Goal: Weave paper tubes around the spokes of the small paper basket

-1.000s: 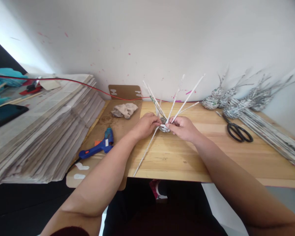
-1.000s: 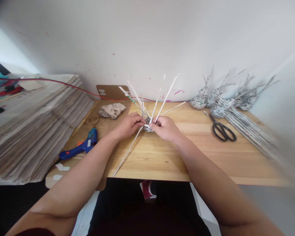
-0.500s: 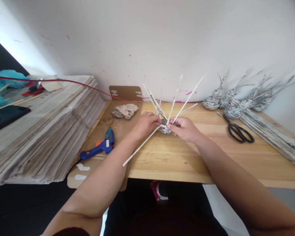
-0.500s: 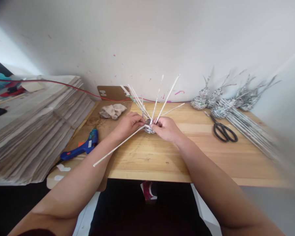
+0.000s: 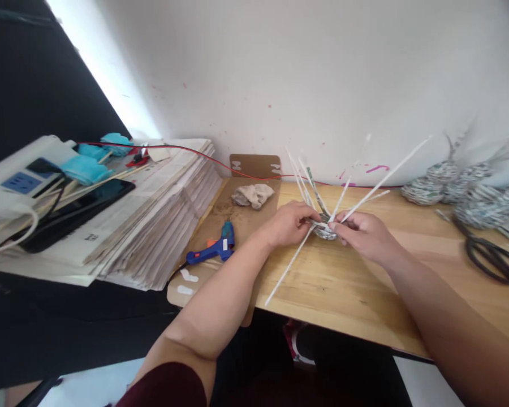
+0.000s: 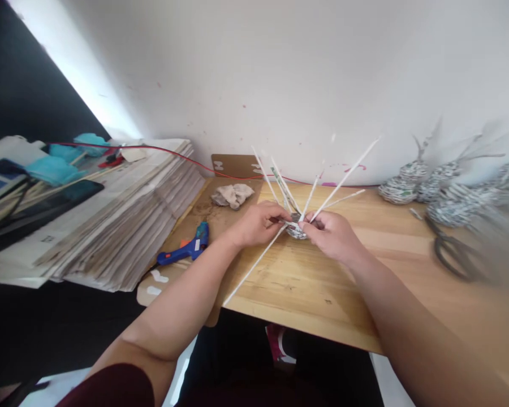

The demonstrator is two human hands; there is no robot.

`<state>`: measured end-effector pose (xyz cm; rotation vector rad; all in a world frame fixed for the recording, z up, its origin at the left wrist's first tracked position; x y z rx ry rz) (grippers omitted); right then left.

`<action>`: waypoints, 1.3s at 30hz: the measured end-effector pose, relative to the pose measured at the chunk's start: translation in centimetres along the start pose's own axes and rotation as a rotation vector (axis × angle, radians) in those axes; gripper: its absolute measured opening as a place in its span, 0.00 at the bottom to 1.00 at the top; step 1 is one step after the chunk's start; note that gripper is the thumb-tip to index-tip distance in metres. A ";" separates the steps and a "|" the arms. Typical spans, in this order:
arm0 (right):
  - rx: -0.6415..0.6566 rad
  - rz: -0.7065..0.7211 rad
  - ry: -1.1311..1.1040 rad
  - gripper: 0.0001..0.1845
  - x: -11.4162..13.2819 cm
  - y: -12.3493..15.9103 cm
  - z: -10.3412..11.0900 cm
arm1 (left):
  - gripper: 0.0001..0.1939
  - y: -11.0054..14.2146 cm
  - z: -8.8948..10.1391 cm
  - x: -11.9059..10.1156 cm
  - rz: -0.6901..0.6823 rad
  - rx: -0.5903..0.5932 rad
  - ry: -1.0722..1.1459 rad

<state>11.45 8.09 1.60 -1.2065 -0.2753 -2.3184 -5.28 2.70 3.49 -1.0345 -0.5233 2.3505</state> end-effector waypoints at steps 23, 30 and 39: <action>-0.011 0.069 0.082 0.14 0.2 0.3 -0.4 | 0.02 -0.1 -0.7 0.4 0.158 -0.100 0.178; 0.009 0.043 0.018 0.15 -0.3 0.2 -1.0 | 0.02 0.2 -1.3 1.7 0.305 -0.069 0.332; 0.106 0.049 -0.318 0.16 1.1 0.5 -0.9 | 0.05 0.0 -1.3 1.0 0.294 0.013 0.240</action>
Point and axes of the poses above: each hand's wrist, its own y-axis away from the middle knuckle, its own z-axis out of the back of the hand, x = y × z, the point moved 5 cm from there along -y, towards the middle knuckle, and after that the axes turned 6 degrees about y, right-handed, at the moved point
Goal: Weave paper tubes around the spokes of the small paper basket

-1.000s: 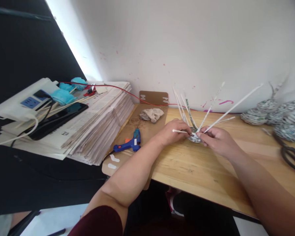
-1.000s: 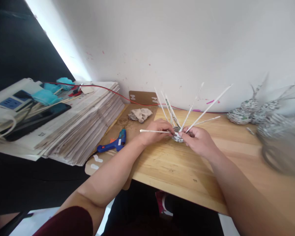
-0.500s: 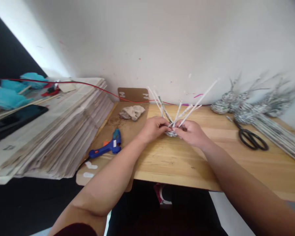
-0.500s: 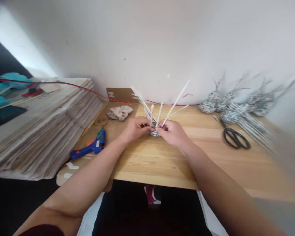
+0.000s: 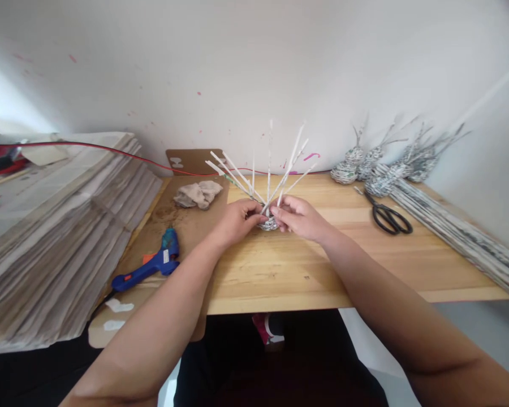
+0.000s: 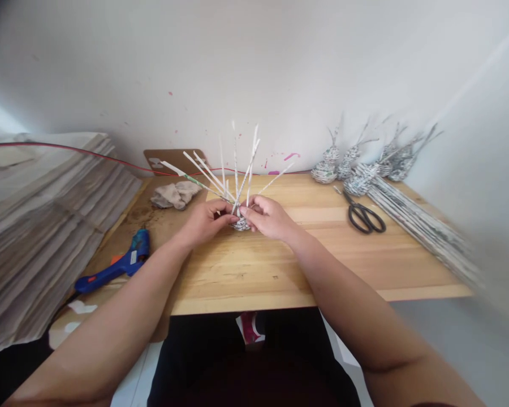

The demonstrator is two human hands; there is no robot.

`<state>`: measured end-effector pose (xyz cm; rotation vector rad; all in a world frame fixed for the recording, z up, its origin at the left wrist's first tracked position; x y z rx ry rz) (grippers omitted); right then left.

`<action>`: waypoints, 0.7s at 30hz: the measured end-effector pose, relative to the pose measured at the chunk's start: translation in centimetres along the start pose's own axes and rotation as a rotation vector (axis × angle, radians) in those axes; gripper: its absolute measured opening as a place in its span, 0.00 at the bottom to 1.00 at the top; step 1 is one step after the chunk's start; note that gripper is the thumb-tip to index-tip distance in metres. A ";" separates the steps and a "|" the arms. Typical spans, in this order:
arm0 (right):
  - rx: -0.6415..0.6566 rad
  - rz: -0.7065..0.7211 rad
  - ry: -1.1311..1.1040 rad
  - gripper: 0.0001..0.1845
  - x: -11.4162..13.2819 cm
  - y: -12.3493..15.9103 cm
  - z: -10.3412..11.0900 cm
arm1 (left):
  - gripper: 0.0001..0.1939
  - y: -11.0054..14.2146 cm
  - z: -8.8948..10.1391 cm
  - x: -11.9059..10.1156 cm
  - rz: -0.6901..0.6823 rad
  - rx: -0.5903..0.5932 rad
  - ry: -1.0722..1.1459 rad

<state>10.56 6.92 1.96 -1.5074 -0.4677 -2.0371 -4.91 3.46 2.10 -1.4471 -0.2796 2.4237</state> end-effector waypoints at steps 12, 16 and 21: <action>-0.241 0.026 0.135 0.12 0.8 0.2 3.2 | 0.07 0.0 0.6 0.2 -0.041 -0.004 -0.009; -0.157 0.090 0.218 0.13 0.5 0.0 2.7 | 0.06 0.1 0.4 -0.1 -0.059 0.014 -0.004; -0.101 0.185 0.475 0.07 0.7 0.1 1.6 | 0.07 0.2 0.2 -0.4 -0.074 0.025 -0.018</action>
Point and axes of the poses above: each hand's wrist, its own y-axis away from the middle knuckle, its own z-axis out of the back of the hand, x = y × z, the point moved 5 cm from there along -y, towards the middle knuckle, and after that the axes turned 6 degrees about y, right-handed, at the moved point
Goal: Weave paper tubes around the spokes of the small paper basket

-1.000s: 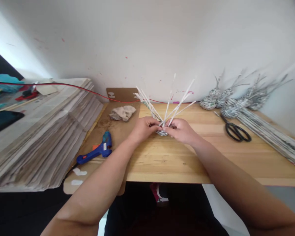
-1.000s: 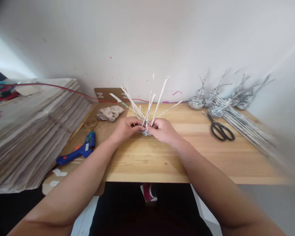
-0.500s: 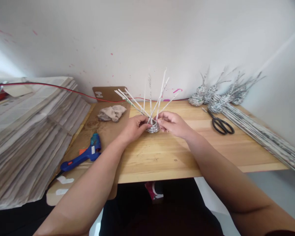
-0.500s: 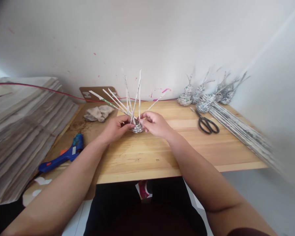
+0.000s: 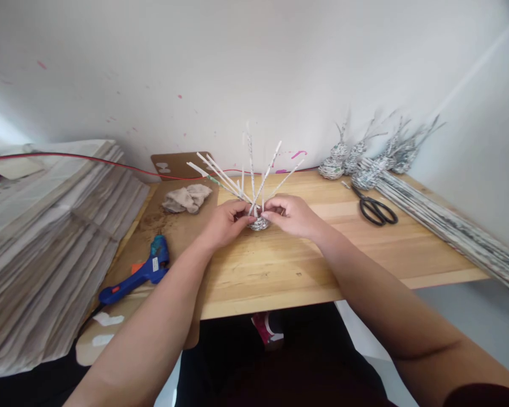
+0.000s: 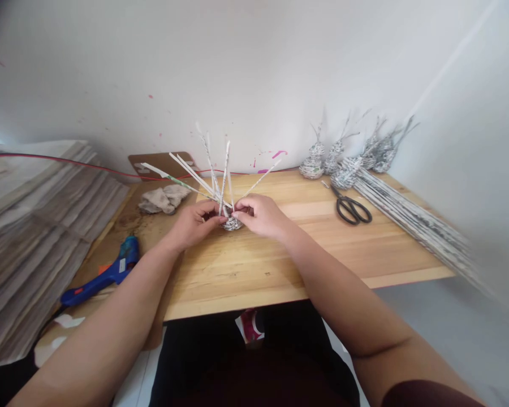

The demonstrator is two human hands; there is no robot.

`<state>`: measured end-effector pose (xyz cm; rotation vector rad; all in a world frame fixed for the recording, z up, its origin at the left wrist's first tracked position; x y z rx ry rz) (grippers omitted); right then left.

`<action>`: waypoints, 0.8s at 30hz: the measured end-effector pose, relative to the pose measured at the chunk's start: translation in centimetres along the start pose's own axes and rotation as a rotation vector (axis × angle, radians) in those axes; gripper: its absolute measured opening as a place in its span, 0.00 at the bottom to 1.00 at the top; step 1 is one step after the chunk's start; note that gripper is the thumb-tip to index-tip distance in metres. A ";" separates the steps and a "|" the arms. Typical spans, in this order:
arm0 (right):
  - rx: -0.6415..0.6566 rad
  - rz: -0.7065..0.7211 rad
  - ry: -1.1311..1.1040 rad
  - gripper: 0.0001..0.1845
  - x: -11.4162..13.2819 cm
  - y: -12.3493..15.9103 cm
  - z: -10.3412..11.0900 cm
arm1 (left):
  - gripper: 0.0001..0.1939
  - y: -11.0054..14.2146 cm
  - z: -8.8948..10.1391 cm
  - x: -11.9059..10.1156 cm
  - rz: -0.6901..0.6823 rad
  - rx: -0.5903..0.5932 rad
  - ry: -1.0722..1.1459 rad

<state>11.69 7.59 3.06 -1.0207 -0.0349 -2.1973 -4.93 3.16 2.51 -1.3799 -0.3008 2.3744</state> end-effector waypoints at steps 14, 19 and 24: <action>-0.065 0.065 0.245 0.08 0.8 0.2 0.0 | 0.07 0.1 -0.5 -0.1 0.004 0.000 0.000; -0.019 0.031 0.128 0.12 0.8 0.2 -0.3 | 0.07 0.1 -0.3 -0.4 -0.019 -0.014 -0.006; -0.018 -0.042 0.064 0.09 0.1 0.1 -0.7 | 0.07 0.1 -0.3 -0.3 -0.004 -0.028 -0.011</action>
Point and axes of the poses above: each hand's wrist, its own y-axis away from the middle knuckle, its own z-axis out of the back of the hand, x = y × z, the point moved 5 cm from there along -y, towards the middle knuckle, and after that the axes turned 6 degrees about y, right-handed, at the moved point
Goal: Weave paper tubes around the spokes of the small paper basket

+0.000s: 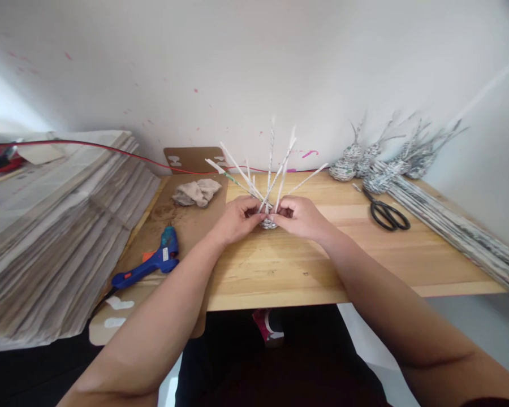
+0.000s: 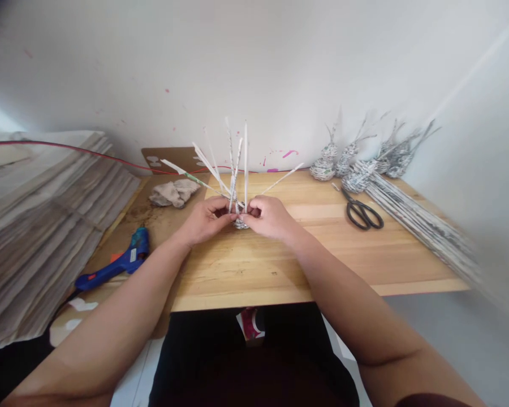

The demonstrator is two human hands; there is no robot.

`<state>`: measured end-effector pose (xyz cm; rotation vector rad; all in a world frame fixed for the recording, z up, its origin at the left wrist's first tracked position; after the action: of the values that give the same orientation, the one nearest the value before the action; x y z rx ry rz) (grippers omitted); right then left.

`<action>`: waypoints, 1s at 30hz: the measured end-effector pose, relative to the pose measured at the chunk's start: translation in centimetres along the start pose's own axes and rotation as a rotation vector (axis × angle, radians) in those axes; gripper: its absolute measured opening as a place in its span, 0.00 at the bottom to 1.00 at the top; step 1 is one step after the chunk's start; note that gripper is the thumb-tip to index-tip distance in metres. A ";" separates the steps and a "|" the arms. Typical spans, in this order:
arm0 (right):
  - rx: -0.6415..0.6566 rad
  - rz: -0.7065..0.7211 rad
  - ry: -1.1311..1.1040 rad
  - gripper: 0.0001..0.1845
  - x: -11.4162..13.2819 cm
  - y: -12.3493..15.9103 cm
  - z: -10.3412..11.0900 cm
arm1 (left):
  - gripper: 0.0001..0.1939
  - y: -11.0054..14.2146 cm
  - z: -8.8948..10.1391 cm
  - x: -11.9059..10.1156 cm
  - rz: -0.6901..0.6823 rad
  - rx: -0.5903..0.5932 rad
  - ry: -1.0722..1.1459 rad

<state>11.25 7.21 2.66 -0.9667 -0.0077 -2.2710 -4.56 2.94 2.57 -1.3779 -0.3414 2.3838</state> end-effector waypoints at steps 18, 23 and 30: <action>0.098 -0.111 -0.002 0.11 -0.1 0.0 -0.2 | 0.05 0.0 -0.2 -0.1 0.012 -0.003 -0.010; 0.064 -0.102 0.071 0.10 0.0 0.0 -0.4 | 0.05 0.0 -0.3 0.0 -0.006 -0.008 -0.021; 0.079 -0.112 0.041 0.10 -0.4 -0.2 -0.6 | 0.05 -0.1 -0.3 0.2 -0.001 -0.014 0.027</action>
<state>11.00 7.43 2.03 -0.8990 -0.1362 -2.3737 -4.37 3.10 2.25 -1.4145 -0.3526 2.3642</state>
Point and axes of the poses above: each hand's wrist, its own y-axis away from the middle knuckle, its own z-axis out of the back of the hand, x = y × z, the point moved 5 cm from there along -y, towards the middle knuckle, and after that the axes turned 6 degrees about y, right-handed, at the moved point
